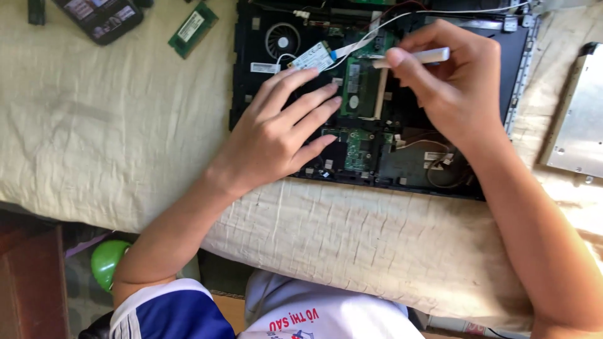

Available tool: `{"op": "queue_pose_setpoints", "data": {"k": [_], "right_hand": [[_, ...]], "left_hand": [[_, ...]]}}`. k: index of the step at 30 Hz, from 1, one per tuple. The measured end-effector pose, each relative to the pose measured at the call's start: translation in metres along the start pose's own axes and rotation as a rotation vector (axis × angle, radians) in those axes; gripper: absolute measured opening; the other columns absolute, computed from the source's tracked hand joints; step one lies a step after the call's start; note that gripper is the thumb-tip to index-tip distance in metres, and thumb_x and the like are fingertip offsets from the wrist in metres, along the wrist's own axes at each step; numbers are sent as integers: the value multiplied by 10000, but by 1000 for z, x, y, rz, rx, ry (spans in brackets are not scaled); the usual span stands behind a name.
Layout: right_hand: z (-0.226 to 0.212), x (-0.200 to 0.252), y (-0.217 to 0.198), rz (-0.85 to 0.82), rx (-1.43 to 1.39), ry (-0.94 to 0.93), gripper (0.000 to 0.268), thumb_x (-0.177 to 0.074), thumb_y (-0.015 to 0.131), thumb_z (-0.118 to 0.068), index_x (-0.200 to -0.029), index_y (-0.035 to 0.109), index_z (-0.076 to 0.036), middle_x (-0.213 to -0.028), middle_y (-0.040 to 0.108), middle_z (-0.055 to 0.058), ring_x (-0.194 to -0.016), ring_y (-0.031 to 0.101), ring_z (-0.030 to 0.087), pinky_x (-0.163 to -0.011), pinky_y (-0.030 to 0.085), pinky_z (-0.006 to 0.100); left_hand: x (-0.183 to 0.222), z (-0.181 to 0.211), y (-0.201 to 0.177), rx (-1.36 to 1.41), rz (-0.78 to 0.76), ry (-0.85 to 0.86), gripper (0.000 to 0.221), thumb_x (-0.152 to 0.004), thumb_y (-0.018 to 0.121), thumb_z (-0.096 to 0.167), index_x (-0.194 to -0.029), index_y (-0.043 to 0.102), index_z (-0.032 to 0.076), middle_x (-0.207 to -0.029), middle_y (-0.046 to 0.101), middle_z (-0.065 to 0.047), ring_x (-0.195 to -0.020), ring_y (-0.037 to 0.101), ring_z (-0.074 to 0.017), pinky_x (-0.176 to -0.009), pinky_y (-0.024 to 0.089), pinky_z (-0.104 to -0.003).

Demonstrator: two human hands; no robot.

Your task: The person is disassembling a laptop by unscrewing internal components, removing the optical drive, and accessing the RAM modules for replacement.

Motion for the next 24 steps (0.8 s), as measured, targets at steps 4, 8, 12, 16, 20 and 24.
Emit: {"op": "queue_pose_setpoints", "data": {"k": [4, 8, 12, 16, 20, 24], "right_hand": [[0, 3, -1, -10, -3, 16, 238, -1182, 722, -156, -1038, 655, 21, -812, 646, 84, -655, 535, 82, -542, 368, 212], [7, 5, 0, -28, 13, 86, 251, -1159, 739, -197, -995, 655, -26, -715, 526, -6, -586, 330, 35, -514, 200, 220], [8, 6, 0, -38, 28, 86, 250, -1179, 740, -162, -998, 645, -17, -696, 466, -12, -589, 302, 44, -523, 195, 228], [5, 6, 0, -39, 36, 66, 230, -1195, 737, -134, -1032, 643, -2, -752, 522, 17, -603, 349, 56, -527, 241, 222], [-4, 4, 0, -23, -29, 64, 185, -1200, 644, -94, -1079, 617, 44, -873, 679, 145, -673, 625, 160, -535, 469, 230], [-8, 3, 1, -54, -59, 23, 145, -1194, 580, -30, -1108, 592, 87, -950, 707, 204, -759, 690, 227, -569, 526, 264]], "left_hand": [[3, -3, 6, -22, 11, -3, 386, -1023, 778, 247, -1269, 716, -44, -1314, 716, -169, -1283, 567, -357, -1112, 485, -497], [1, -1, 4, -1, 16, 7, 299, -1031, 754, 177, -1237, 729, -38, -1309, 704, -185, -1278, 586, -348, -1098, 495, -474], [2, -4, 5, -28, 13, -41, 316, -1038, 751, 199, -1264, 725, -21, -1355, 661, -172, -1325, 507, -357, -1096, 513, -505], [1, -8, 5, -15, -15, -100, 364, -1034, 763, 210, -1304, 697, -24, -1396, 615, -173, -1377, 444, -389, -1127, 491, -548], [3, -11, 10, -30, -42, -147, 434, -1028, 760, 283, -1363, 672, 21, -1467, 547, -199, -1430, 384, -390, -1175, 457, -584], [7, -14, 12, -39, -76, -209, 508, -1047, 722, 367, -1441, 618, 63, -1551, 461, -187, -1484, 321, -394, -1180, 461, -599]]}}
Point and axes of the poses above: each hand's wrist, its own x-axis away from the middle knuckle, its own y-axis out of the palm, z = x × y, the point moved 8 cm from there along -x, towards the middle knuckle
